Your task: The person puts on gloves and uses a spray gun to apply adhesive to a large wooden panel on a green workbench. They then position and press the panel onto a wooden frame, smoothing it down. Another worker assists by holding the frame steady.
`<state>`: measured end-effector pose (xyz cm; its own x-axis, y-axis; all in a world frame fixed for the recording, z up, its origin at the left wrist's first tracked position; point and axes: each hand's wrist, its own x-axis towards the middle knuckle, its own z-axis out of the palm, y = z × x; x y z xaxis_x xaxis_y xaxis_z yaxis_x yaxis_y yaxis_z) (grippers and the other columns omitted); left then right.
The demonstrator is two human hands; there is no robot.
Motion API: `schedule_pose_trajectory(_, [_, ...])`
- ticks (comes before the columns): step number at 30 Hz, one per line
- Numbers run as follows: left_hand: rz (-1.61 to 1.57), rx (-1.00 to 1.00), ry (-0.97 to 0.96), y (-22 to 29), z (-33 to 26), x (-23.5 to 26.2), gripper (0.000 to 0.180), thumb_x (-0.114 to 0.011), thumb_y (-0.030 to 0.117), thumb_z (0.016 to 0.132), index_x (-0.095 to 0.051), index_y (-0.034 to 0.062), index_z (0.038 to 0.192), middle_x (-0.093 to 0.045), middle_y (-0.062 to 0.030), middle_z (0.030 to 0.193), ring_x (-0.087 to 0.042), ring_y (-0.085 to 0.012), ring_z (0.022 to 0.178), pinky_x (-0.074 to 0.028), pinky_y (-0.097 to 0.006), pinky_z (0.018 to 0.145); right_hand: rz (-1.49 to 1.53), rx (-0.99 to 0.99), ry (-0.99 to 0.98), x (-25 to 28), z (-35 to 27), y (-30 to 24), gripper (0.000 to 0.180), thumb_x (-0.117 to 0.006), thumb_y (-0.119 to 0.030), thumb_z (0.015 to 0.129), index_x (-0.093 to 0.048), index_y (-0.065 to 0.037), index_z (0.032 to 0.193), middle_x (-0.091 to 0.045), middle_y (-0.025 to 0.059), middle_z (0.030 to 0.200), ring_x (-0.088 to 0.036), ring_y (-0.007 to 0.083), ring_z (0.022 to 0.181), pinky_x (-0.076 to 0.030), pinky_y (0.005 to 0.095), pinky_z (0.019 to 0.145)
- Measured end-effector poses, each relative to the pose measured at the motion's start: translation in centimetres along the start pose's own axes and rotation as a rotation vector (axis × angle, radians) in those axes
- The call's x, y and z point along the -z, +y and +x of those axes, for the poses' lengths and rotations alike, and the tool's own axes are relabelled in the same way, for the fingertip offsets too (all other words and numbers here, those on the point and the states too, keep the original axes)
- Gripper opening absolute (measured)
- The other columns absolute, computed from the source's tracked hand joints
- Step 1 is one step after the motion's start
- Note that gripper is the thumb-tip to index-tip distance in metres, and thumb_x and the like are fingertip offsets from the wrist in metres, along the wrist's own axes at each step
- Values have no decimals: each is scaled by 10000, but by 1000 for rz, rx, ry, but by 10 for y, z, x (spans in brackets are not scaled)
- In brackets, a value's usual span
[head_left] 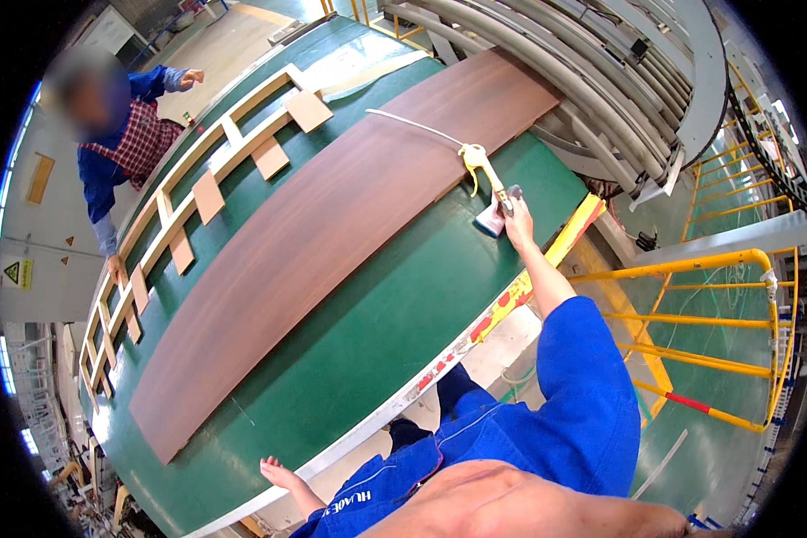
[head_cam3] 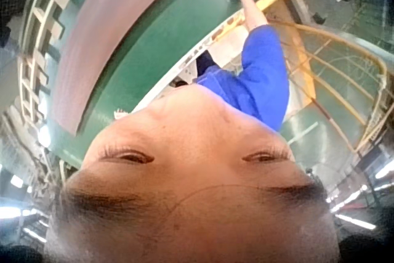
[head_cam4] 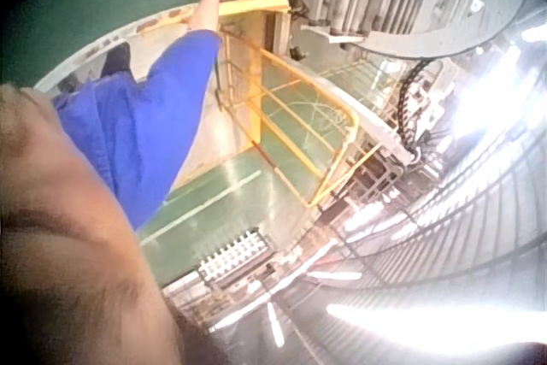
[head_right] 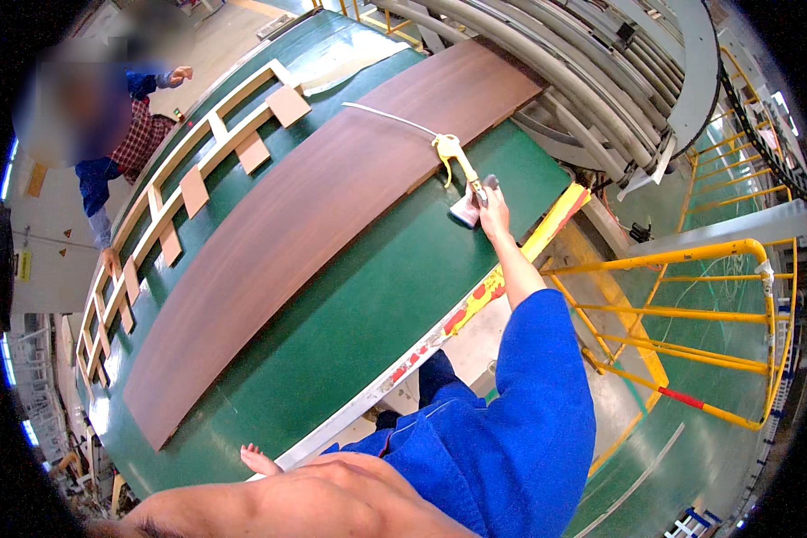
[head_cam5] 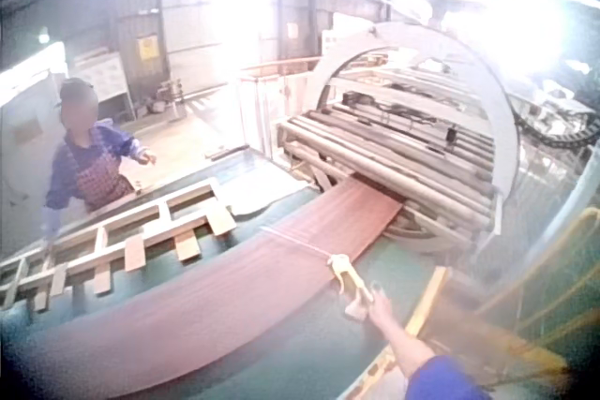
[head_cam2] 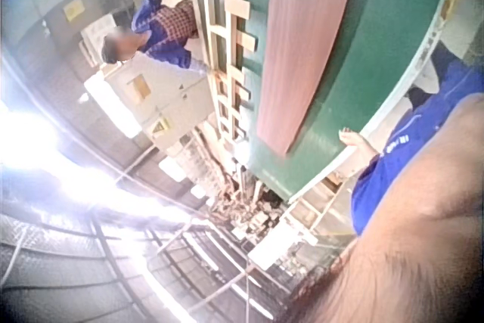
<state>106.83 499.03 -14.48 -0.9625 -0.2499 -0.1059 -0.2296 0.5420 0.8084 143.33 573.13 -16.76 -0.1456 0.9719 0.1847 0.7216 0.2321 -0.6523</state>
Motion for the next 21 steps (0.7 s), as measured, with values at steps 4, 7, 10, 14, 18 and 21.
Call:
schedule_pose_trajectory(4, [-64, 73, -45, 1, -16, 6, 440, -300, 396, 945, -475, 61, 1169, -581, -67, 943, -525, -155, 807, -412, -283, 691, 432, -76, -173, 20, -71, -46, 185, -537, -192, 873, -530, -49, 991, -565, 20, 785, -564, 149, 719, -446, 286, 633])
schedule_pose_trajectory(7, [-152, 125, -71, 5, -25, 2, 446, -306, 397, 944, -481, 51, 1163, -581, -71, 922, -518, -145, 770, -415, -275, 671, 695, -180, -347, 36, -154, -66, 156, -542, -221, 886, -539, -74, 940, -535, -29, 764, -509, 75, 641, -432, 245, 563])
schedule_pose_trajectory(10, [-154, 148, -44, -14, -39, 11, 451, -308, 406, 941, -488, 52, 1155, -582, -70, 892, -526, -148, 746, -423, -273, 649, 755, -384, -695, 61, -223, -129, 137, -544, -192, 885, -537, -67, 940, -541, -21, 786, -520, 87, 655, -443, 240, 591])
schedule_pose_trajectory(14, [-172, 215, -41, -62, -39, 20, 460, -293, 418, 938, -492, 64, 1154, -588, -87, 903, -555, -171, 748, -445, -283, 656, 817, 43, -608, 23, -309, -143, 89, -557, -147, 872, -532, -74, 915, -506, -50, 666, -459, 30, 516, -381, 211, 435])
schedule_pose_trajectory(18, [-190, 212, 2, -88, -57, 27, 443, -303, 399, 932, -496, 64, 1148, -588, -96, 917, -562, -196, 784, -458, -309, 692, 860, -282, -886, 43, -331, -144, 64, -537, -130, 882, -514, -74, 864, -424, -52, 544, -348, 20, 358, -276, 207, 327])
schedule_pose_trajectory(21, [-216, 213, 42, -86, -54, 25, 399, -339, 353, 926, -501, 57, 1139, -583, -100, 912, -561, -193, 791, -462, -308, 703, 657, -55, -834, 29, -328, -137, 100, -531, -155, 885, -531, -59, 855, -459, -28, 639, -431, 53, 585, -375, 236, 528])
